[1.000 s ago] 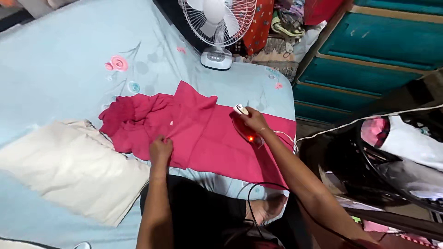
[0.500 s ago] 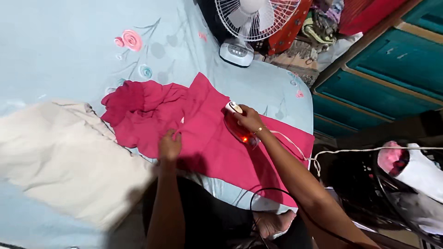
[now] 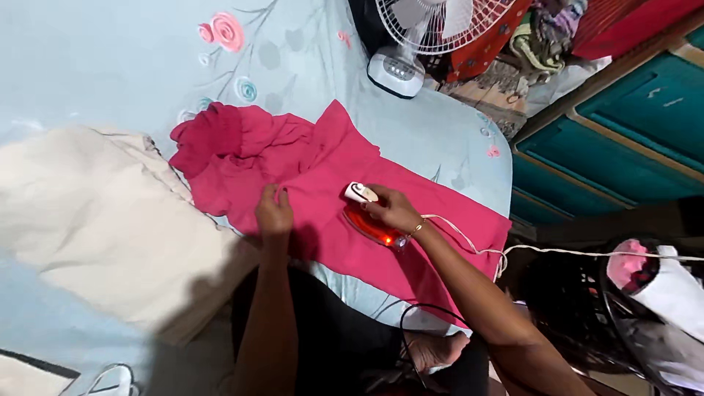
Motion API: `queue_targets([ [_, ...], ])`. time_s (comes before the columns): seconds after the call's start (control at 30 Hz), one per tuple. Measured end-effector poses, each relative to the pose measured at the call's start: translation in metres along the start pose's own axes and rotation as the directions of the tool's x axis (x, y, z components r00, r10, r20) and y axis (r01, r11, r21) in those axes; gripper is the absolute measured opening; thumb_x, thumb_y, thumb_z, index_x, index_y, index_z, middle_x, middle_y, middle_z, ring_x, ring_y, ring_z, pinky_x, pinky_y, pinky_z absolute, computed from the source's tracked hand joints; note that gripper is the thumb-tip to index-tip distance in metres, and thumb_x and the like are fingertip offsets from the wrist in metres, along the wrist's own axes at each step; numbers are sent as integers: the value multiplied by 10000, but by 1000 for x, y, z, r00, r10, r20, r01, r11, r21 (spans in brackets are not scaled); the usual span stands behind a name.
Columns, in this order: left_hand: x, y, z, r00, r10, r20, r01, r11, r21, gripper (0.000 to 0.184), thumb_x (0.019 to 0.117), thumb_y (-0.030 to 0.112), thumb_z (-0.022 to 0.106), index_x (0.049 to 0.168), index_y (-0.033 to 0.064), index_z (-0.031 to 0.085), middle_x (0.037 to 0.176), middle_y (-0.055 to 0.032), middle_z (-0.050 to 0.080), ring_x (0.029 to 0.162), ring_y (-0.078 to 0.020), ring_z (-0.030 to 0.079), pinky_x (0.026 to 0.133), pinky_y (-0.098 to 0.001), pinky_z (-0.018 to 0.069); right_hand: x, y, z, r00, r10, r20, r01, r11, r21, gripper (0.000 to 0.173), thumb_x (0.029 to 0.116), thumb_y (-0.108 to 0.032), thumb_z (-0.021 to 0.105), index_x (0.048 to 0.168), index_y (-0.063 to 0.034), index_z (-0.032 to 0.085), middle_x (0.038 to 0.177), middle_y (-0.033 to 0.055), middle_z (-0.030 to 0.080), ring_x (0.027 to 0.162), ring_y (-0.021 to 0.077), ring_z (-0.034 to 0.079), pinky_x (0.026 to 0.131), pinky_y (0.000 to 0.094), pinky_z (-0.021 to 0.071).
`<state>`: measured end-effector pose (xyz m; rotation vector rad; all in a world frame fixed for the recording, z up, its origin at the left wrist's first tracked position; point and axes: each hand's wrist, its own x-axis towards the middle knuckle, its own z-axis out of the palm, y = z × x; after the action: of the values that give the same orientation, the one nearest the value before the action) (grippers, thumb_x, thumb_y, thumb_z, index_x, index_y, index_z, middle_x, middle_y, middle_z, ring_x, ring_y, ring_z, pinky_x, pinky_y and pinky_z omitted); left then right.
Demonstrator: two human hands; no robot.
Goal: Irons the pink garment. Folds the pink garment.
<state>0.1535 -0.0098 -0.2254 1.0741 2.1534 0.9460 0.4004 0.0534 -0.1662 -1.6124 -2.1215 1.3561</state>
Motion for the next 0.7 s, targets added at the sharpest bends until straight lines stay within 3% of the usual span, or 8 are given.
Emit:
queue_targets([
  [0.1, -2, -7, -2, 999, 36, -14, -37, 996, -79, 339, 1056, 202, 579, 1290, -43, 587, 1119, -308, 684, 1007, -472, 685, 870, -655, 526, 3, -10, 18, 999, -52, -13, 51, 998, -46, 434, 1008, -247, 663, 1403, -74, 612, 1149, 182, 726, 1038, 305, 709, 945, 536, 543],
  [0.17, -2, -9, -11, 992, 0, 127, 16, 992, -123, 526, 969, 242, 732, 1380, -12, 524, 1153, -281, 671, 1017, -441, 667, 873, -631, 526, 11, -16, 25, 995, -82, -49, 79, 995, -58, 433, 1010, -246, 662, 1402, -68, 610, 1137, 197, 726, 1032, 331, 709, 931, 561, 540],
  [0.23, -2, -7, -19, 938, -53, 341, 67, 997, -31, 758, 862, 238, 857, 1469, 18, 459, 1261, -305, 643, 1150, -470, 639, 976, -664, 496, 14, -20, 28, 994, -93, -63, 89, 994, -67, 423, 1014, -252, 657, 1395, -73, 610, 1147, 196, 723, 1053, 339, 704, 940, 576, 535],
  [0.27, -2, -5, -20, 908, -64, 415, 52, 998, 40, 771, 846, 211, 868, 1472, 12, 465, 1273, -321, 633, 1193, -482, 621, 1009, -673, 478, 13, -20, 29, 994, -95, -54, 92, 993, -69, 424, 1015, -255, 654, 1397, -77, 607, 1151, 191, 722, 1059, 333, 703, 944, 573, 535],
  [0.37, -4, -2, -25, 886, -23, 463, -42, 991, 130, 436, 958, 115, 717, 1349, -35, 599, 1228, -328, 651, 1182, -496, 621, 1006, -689, 461, 1, -13, 24, 993, -106, 45, 109, 993, -54, 429, 1010, -264, 650, 1393, -73, 613, 1170, 182, 716, 1068, 299, 698, 969, 528, 535],
  [0.47, -8, 25, -49, 962, 74, 263, -100, 991, 88, 387, 1020, 125, 611, 1379, -20, 592, 1274, -320, 641, 1196, -507, 616, 992, -695, 471, -13, -12, 20, 968, -165, 188, 180, 981, -69, 464, 1006, -276, 643, 1401, -34, 610, 1184, 201, 714, 1078, 283, 698, 992, 481, 532],
  [0.53, 12, 56, -59, 963, 199, 182, -218, 972, 88, 325, 1022, 79, 577, 1315, -55, 621, 1248, -314, 658, 1206, -485, 623, 1024, -673, 460, -13, -19, 27, 958, -198, 208, 218, 973, -75, 448, 1001, -273, 649, 1380, -35, 628, 1166, 199, 721, 1063, 282, 701, 982, 482, 531],
  [0.7, 36, 115, -62, 807, 539, 240, -552, 834, -17, 266, 1000, 13, 573, 1240, -60, 663, 1183, -261, 700, 1134, -389, 676, 1020, -550, 503, 14, -61, 73, 954, -237, 184, 258, 961, -102, 475, 996, -273, 678, 1417, -66, 604, 1192, 209, 715, 1112, 351, 690, 995, 576, 513],
])
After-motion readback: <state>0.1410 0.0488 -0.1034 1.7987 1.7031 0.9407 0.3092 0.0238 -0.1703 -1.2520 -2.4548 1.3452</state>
